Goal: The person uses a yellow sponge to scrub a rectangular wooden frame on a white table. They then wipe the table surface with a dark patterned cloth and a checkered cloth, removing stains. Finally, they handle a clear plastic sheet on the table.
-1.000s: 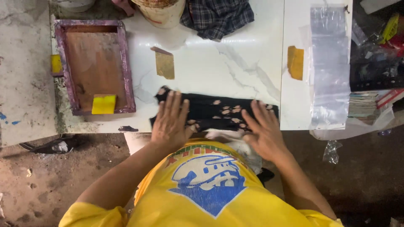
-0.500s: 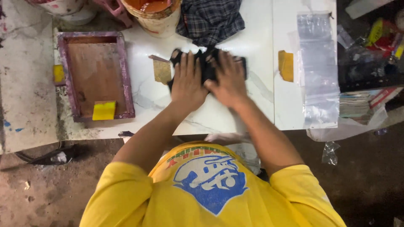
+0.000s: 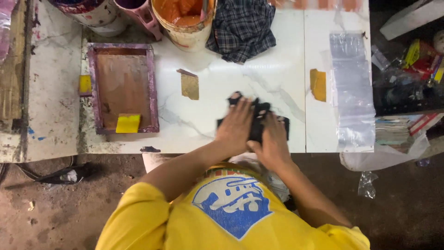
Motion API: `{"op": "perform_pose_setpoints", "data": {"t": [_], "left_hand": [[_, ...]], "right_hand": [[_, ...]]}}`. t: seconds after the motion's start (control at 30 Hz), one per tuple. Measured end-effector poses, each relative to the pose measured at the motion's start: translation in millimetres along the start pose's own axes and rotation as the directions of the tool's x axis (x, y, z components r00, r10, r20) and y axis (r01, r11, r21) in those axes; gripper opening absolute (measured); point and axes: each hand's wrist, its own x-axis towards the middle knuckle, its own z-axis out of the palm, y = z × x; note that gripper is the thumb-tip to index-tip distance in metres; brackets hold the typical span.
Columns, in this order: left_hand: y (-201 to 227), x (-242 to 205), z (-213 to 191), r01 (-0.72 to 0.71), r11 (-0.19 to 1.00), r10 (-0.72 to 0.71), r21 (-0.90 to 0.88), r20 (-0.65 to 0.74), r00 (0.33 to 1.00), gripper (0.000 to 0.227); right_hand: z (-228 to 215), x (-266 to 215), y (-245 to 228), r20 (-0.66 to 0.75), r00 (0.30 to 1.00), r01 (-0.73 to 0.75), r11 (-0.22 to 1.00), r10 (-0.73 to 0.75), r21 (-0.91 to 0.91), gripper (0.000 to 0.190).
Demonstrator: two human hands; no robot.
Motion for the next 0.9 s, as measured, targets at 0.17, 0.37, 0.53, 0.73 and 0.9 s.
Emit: {"op": "perform_pose_setpoints", "data": {"t": [0.17, 0.37, 0.53, 0.73, 0.9], "left_hand": [[4, 72, 55, -0.029, 0.602, -0.011, -0.798, -0.045, 0.999, 0.087], [-62, 129, 10, 0.009, 0.897, -0.179, -0.443, -0.342, 0.922, 0.061], [-93, 173, -61, 0.317, 0.933, -0.310, 0.170, -0.064, 0.949, 0.083], [-64, 135, -35, 0.209, 0.943, -0.197, 0.260, -0.070, 0.978, 0.087], [-29, 53, -12, 0.146, 0.983, -0.116, 0.111, -0.238, 0.964, 0.078]], "right_hand": [[-20, 16, 23, -0.031, 0.966, -0.236, 0.925, 0.257, 0.297, 0.062], [-1, 14, 19, 0.010, 0.965, -0.255, 0.942, 0.263, -0.218, 0.098], [-12, -4, 37, 0.208, 0.954, -0.163, 0.957, 0.215, -0.241, 0.069], [-20, -14, 59, 0.108, 0.947, -0.287, 0.948, 0.302, -0.139, 0.073], [-20, -28, 71, 0.085, 0.938, -0.325, 0.937, 0.336, -0.125, 0.072]]}}
